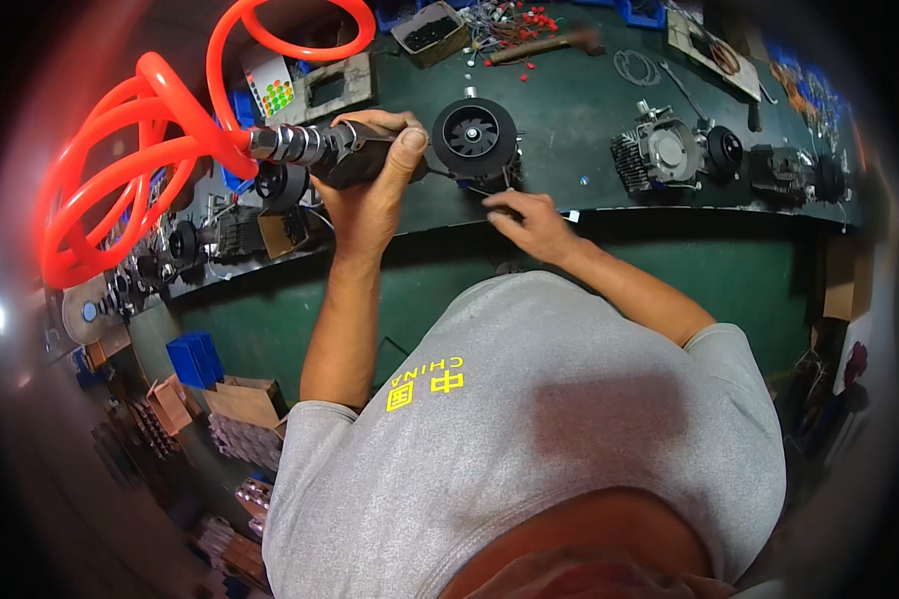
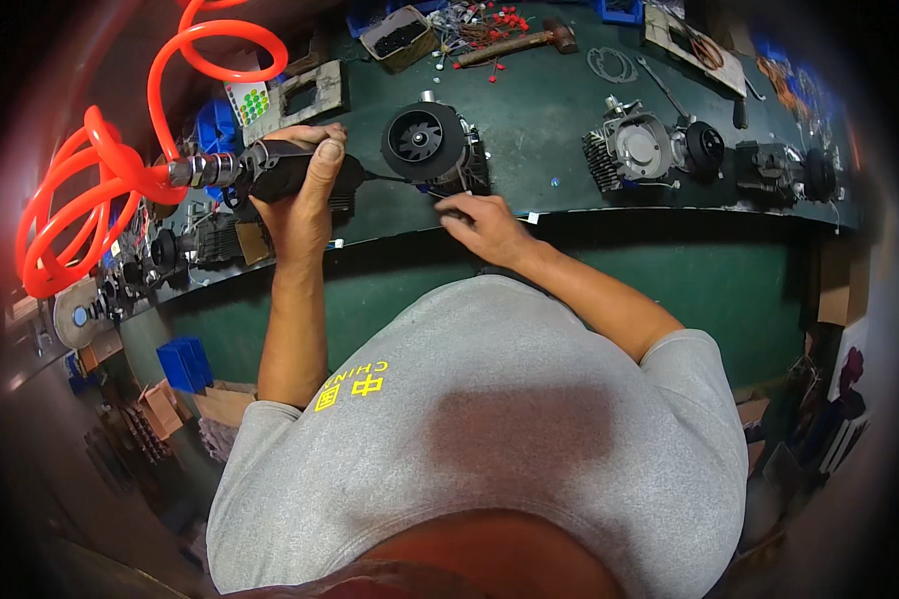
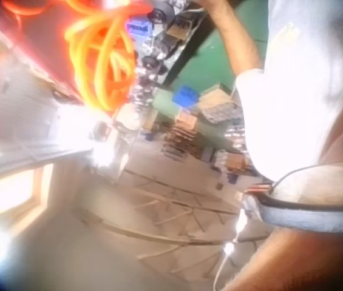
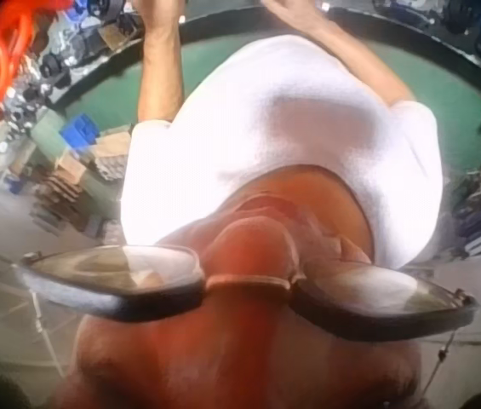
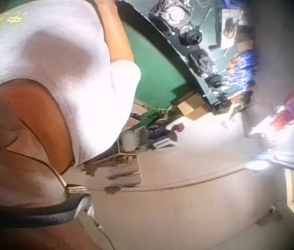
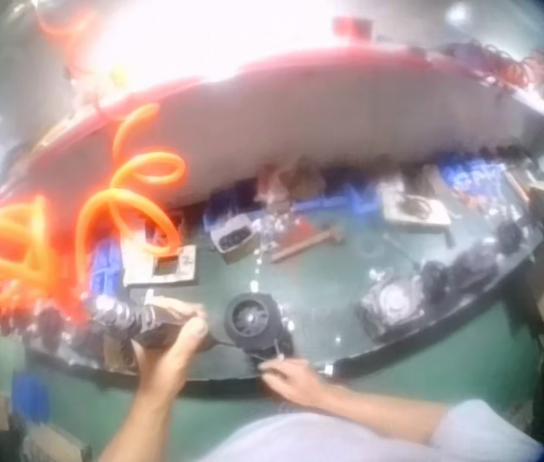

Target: The person assembles small electric motors at a workbench. They place a black circular component onto a motor housing, then use a pneumatic impact driver to fasten it. The person repeats this process on several motor units, moving them along the bench as they work.

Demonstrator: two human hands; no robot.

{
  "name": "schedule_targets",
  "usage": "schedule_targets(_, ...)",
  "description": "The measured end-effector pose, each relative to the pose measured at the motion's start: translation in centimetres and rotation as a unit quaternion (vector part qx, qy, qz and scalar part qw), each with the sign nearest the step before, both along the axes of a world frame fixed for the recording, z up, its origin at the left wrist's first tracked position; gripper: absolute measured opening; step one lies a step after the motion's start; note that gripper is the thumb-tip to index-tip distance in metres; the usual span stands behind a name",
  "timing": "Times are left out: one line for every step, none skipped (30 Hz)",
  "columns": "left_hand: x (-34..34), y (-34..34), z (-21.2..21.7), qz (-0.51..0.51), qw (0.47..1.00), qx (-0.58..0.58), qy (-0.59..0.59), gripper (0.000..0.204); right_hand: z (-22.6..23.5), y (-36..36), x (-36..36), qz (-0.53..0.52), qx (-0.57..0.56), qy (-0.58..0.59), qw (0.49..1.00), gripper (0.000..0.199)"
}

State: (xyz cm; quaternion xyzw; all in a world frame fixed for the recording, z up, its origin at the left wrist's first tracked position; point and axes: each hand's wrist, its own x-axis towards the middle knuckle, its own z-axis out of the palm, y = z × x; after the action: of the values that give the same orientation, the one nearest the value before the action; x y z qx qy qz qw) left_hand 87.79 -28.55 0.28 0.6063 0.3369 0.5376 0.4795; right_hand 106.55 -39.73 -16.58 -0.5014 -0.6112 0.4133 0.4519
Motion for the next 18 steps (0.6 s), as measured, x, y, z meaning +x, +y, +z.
schedule_targets(0.0, 0.0, 0.0, -0.002, 1.000, 0.000, 0.006, 0.023, -1.0, 0.5, -1.6, -0.016, -0.078, 0.087, 0.993, 0.023)
schedule_targets(0.1, -0.1, 0.0, -0.005, 1.000, 0.000, 0.013, 0.023, -2.5, 1.3, -2.9, -0.044, -0.120, 0.119, 0.985, 0.023)
schedule_targets(0.1, -0.2, 0.0, -0.009, 1.000, -0.003, 0.009, 0.024, -3.4, 2.0, -4.2, -0.071, -0.162, 0.151, 0.973, 0.022)
schedule_targets(0.1, -0.3, -0.1, -0.011, 1.000, -0.005, 0.006, 0.024, -3.0, 2.7, -5.4, -0.086, -0.167, 0.173, 0.967, 0.022)
schedule_targets(0.0, -0.4, 0.0, -0.012, 1.000, -0.007, 0.003, 0.025, -2.1, 3.6, -6.4, -0.100, -0.169, 0.194, 0.961, 0.022)
schedule_targets(0.1, -0.5, 0.0, -0.015, 1.000, 0.001, 0.001, 0.025, -1.6, 4.1, -7.0, -0.114, -0.172, 0.216, 0.954, 0.022)
schedule_targets(0.2, -0.6, 0.0, -0.019, 1.000, 0.008, -0.002, 0.025, -1.8, 4.5, -7.3, -0.122, -0.175, 0.219, 0.952, 0.023)
schedule_targets(0.2, -0.6, 0.0, -0.024, 1.000, 0.016, -0.004, 0.026, -2.0, 4.9, -7.5, -0.130, -0.179, 0.223, 0.949, 0.023)
schedule_targets(0.2, -0.7, 0.1, -0.021, 1.000, 0.024, -0.002, 0.026, -2.2, 5.1, -7.6, -0.138, -0.182, 0.227, 0.947, 0.023)
schedule_targets(0.2, -0.8, 0.2, -0.018, 0.999, 0.031, -0.002, 0.026, -2.2, 5.2, -7.6, -0.142, -0.178, 0.221, 0.948, 0.023)
schedule_targets(0.1, -0.9, 0.5, -0.015, 0.999, 0.038, -0.001, 0.026, -2.3, 5.2, -7.5, -0.147, -0.175, 0.215, 0.949, 0.024)
schedule_targets(0.0, -0.9, 1.0, -0.012, 0.998, 0.055, 0.009, 0.026, -2.3, 5.2, -7.4, -0.152, -0.171, 0.210, 0.951, 0.024)
schedule_targets(-0.1, -0.9, 1.3, -0.007, 0.997, 0.072, 0.001, 0.028, -2.6, 5.1, -7.3, -0.145, -0.169, 0.205, 0.953, 0.025)
schedule_targets(-0.1, -0.9, 1.7, -0.026, 0.997, 0.062, -0.028, 0.029, -3.0, 5.1, -7.3, -0.139, -0.168, 0.200, 0.955, 0.026)
schedule_targets(-0.2, -1.0, 2.0, -0.046, 0.996, 0.051, -0.056, 0.030, -3.3, 5.0, -7.1, -0.133, -0.166, 0.195, 0.957, 0.027)
schedule_targets(-0.6, -1.1, 2.3, -0.045, 0.997, 0.047, -0.046, 0.029, -2.9, 4.6, -6.8, -0.123, -0.178, 0.209, 0.954, 0.026)
schedule_targets(-0.8, -1.1, 2.3, -0.061, 0.995, 0.057, -0.048, 0.028, -2.2, 3.9, -6.4, -0.114, -0.190, 0.221, 0.950, 0.026)
schedule_targets(-0.6, -1.2, 2.2, -0.069, 0.995, 0.053, -0.058, 0.027, -1.7, 3.1, -5.8, -0.106, -0.201, 0.234, 0.945, 0.025)
